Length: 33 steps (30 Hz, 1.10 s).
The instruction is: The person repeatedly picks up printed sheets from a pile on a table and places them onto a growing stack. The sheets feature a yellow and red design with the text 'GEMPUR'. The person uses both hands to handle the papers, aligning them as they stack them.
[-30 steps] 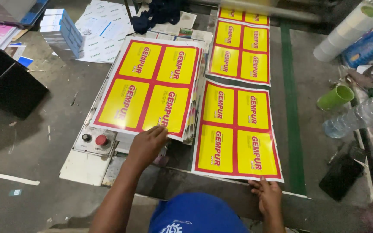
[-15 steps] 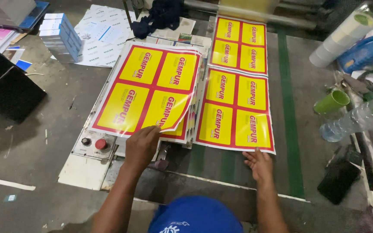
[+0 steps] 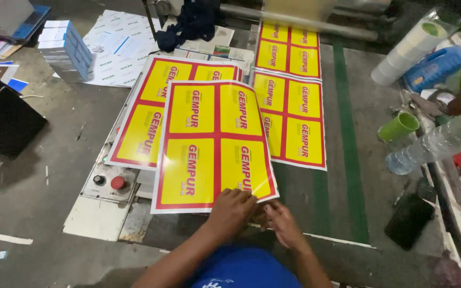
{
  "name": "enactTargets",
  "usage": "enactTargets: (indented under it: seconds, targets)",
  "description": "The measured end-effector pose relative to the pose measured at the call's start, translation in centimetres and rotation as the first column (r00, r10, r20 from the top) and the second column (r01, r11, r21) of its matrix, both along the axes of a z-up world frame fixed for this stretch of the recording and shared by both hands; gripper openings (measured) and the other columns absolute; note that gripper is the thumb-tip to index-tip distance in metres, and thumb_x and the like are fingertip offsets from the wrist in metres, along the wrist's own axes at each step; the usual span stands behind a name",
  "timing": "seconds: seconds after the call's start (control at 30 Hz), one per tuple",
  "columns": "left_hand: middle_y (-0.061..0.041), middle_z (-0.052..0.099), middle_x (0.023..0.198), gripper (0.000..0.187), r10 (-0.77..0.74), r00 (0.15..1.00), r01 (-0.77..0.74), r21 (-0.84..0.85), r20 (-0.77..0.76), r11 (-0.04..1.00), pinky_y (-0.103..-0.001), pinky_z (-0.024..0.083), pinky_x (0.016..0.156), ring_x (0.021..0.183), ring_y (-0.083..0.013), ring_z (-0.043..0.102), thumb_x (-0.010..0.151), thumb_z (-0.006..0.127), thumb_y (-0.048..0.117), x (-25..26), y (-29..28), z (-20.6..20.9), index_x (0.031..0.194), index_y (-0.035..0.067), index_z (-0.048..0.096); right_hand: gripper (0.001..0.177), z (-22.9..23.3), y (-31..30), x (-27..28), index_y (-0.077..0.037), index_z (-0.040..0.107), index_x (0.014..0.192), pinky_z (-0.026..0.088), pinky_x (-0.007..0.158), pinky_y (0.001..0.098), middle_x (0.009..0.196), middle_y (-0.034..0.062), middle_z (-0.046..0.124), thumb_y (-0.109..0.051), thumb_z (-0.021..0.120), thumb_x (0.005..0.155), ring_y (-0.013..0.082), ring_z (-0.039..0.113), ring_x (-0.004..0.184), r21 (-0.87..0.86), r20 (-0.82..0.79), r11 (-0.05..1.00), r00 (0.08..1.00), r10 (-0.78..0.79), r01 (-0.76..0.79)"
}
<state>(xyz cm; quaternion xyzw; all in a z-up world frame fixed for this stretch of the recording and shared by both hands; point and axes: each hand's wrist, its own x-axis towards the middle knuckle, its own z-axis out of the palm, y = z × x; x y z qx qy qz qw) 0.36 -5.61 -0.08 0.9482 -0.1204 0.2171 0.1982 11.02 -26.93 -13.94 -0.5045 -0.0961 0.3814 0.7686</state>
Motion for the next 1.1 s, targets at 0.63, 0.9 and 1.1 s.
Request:
enactTargets:
  seconds: [0.63, 0.9, 1.1]
  targets:
    - [-0.018, 0.07, 0.122, 0.062, 0.27, 0.95, -0.286, 0.086, 0.158, 0.954, -0.048, 0.047, 0.094, 0.118, -0.0371, 0.063, 0.074, 0.076, 0.043, -2.0, 11.9, 1.1, 0.116, -0.001, 0.067, 0.029, -4.1, -13.8, 2.0, -0.004, 0.059, 0.127, 0.049, 0.052, 0.031, 0.1, 0.0118, 0.073, -0.016, 0.062, 0.1, 0.0224, 0.073, 0.072, -0.288, 0.171, 0.767, 0.819, -0.547, 0.573]
    - [-0.014, 0.072, 0.121, 0.029, 0.262, 0.964, -0.265, 0.182, 0.041, 0.947, -0.044, 0.054, 0.095, 0.116, -0.0317, 0.068, 0.089, 0.068, 0.018, -2.2, 13.2, 0.5, 0.115, 0.007, 0.068, 0.036, -2.1, -15.3, -0.6, -0.005, 0.057, 0.134, 0.051, 0.054, 0.0324, 0.107, 0.0151, 0.073, -0.017, 0.061, 0.1, 0.0253, 0.072, 0.078, -0.521, 0.176, 0.632, 0.796, -0.579, 0.574]
    - [-0.012, 0.076, 0.104, 0.014, 0.367, 0.891, -0.372, -0.032, 0.266, 0.928, -0.042, 0.059, 0.078, 0.093, -0.0309, 0.074, 0.094, 0.071, 0.011, -2.0, 12.2, 3.3, 0.106, 0.005, 0.072, 0.037, -3.2, -14.0, -0.7, -0.005, 0.054, 0.134, 0.052, 0.054, 0.031, 0.11, 0.013, 0.073, -0.018, 0.061, 0.099, 0.0244, 0.075, 0.081, -0.442, 0.1, 0.724, 0.831, -0.547, 0.529]
